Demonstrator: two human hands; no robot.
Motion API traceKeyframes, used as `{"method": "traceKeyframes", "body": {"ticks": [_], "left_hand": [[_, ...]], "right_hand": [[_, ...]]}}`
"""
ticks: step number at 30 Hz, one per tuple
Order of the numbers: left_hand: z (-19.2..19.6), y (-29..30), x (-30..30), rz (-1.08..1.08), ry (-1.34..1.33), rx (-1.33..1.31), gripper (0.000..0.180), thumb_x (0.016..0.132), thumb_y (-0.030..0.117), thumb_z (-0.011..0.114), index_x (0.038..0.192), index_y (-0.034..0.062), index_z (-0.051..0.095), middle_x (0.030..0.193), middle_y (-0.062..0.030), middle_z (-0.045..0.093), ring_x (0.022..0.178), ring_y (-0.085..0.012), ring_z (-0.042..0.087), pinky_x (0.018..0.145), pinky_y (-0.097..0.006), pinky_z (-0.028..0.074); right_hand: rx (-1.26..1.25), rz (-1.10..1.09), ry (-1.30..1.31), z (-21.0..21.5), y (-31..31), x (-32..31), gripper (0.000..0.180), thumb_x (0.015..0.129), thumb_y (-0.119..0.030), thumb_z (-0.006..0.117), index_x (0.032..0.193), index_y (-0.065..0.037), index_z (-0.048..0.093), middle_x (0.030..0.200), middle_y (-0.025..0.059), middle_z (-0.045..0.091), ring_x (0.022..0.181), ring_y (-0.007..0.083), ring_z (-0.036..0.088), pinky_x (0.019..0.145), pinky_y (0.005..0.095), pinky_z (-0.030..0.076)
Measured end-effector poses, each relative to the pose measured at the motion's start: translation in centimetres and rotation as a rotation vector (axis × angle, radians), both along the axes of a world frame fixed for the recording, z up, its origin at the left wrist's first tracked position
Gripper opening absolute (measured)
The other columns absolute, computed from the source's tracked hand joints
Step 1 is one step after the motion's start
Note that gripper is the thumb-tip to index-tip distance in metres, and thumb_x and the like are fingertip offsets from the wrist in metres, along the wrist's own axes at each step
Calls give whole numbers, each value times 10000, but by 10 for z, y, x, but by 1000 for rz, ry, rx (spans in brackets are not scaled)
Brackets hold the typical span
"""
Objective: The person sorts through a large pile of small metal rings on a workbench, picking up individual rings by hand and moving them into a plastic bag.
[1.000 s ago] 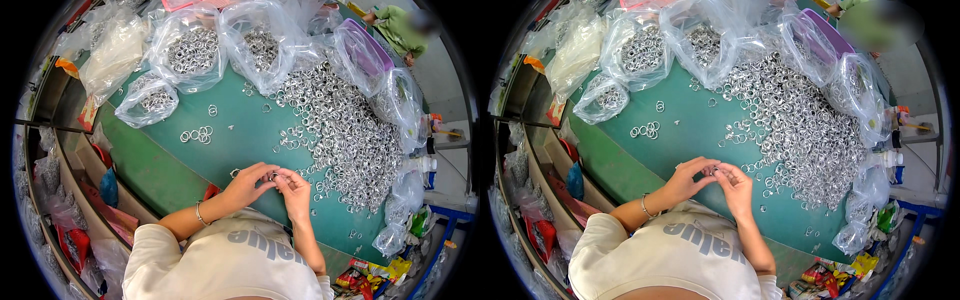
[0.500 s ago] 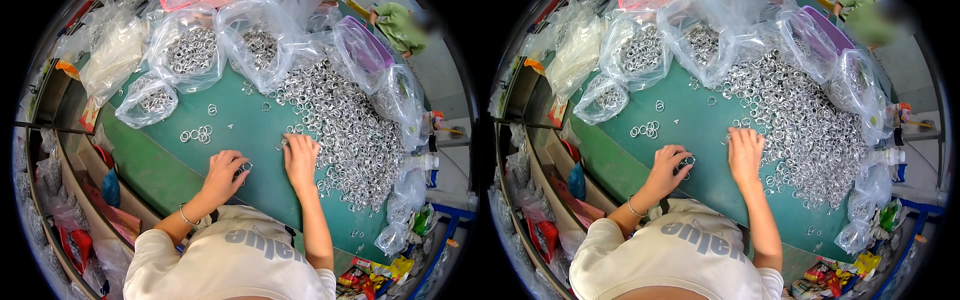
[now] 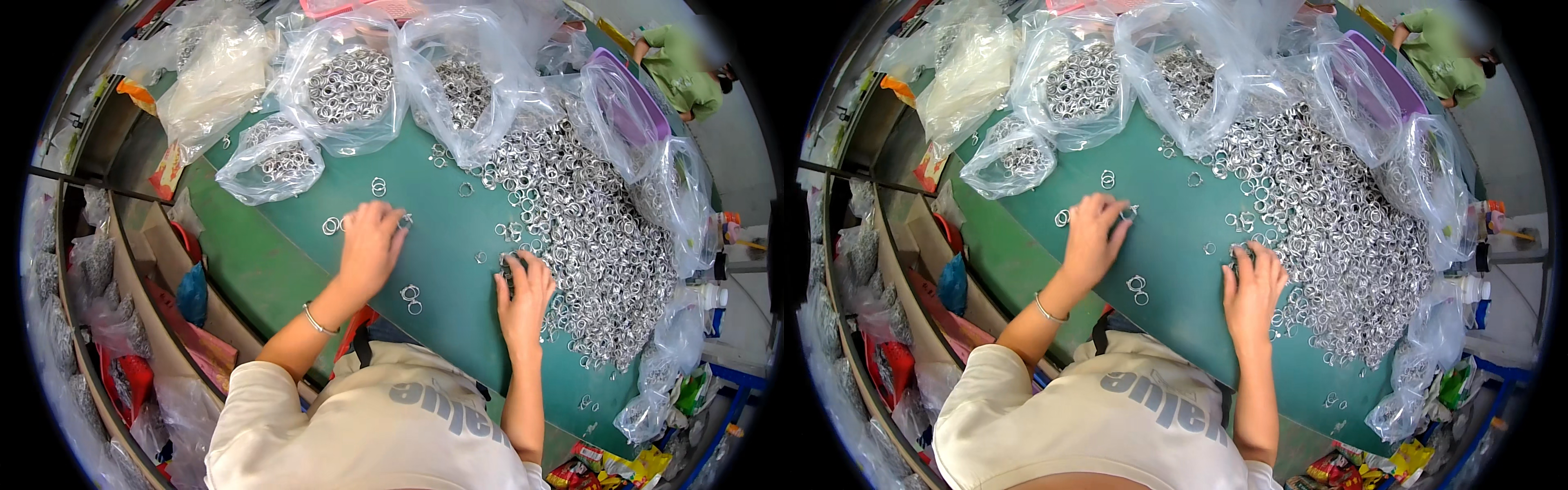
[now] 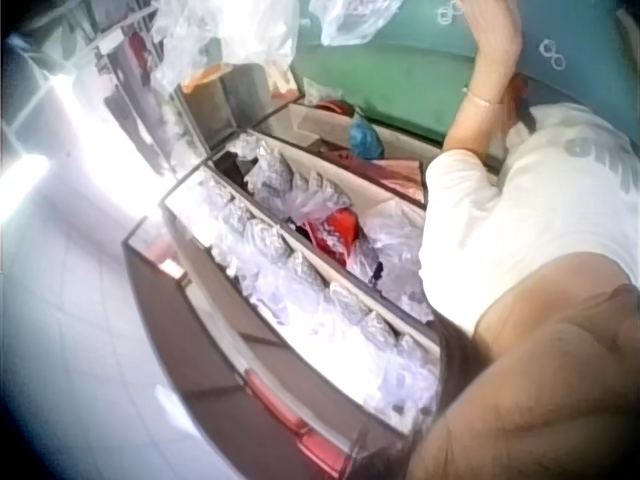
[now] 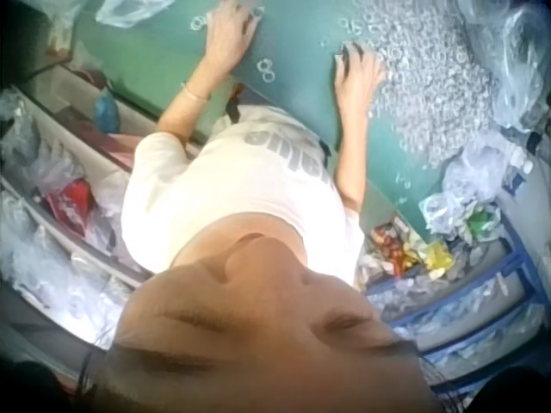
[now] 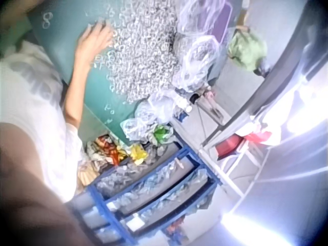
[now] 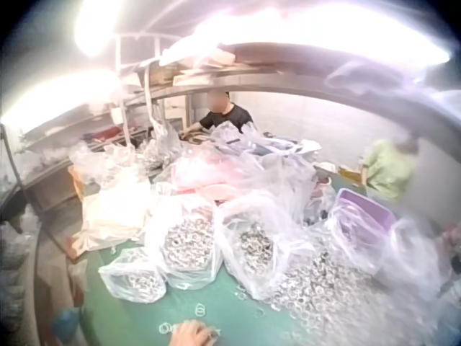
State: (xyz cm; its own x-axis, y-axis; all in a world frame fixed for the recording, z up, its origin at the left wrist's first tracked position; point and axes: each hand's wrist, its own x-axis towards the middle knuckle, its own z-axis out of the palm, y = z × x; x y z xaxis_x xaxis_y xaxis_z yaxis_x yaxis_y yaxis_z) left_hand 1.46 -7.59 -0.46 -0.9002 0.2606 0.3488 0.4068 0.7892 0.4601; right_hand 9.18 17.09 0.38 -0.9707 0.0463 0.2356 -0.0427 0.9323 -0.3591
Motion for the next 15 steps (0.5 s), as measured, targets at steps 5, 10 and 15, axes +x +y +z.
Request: {"method": "traceKeyframes", "body": {"ticks": [5, 10, 15], "left_hand": [[-16, -22, -46, 71, 5, -34, 300, 791, 55, 707, 1085, 34, 649, 1068, -105, 572, 968, -286, 548, 849, -385, 432], [-21, -26, -58, 68, -16, -42, 340, 796, 36, 674, 1133, 32, 638, 1129, -124, 564, 1027, -313, 544, 854, -413, 452], [-23, -25, -64, 30, -27, -68, 399, 807, 5, 645, 1202, 41, 602, 1153, -141, 553, 1040, -337, 537, 879, -423, 445]], "right_hand": [[-12, -46, -54, 1, 8, 3, 339, 811, -79, 701, 1134, -10, 621, 1195, 142, 554, 1142, 329, 495, 978, 451, 353], [-101, -123, 74, 7, 23, 9, 287, 826, -54, 679, 1107, -13, 638, 1174, 129, 582, 1112, 315, 532, 973, 431, 375], [-189, -97, 76, 10, 28, -8, 362, 851, -100, 673, 1198, -21, 609, 1227, 151, 568, 1165, 324, 516, 1007, 426, 370]]}}
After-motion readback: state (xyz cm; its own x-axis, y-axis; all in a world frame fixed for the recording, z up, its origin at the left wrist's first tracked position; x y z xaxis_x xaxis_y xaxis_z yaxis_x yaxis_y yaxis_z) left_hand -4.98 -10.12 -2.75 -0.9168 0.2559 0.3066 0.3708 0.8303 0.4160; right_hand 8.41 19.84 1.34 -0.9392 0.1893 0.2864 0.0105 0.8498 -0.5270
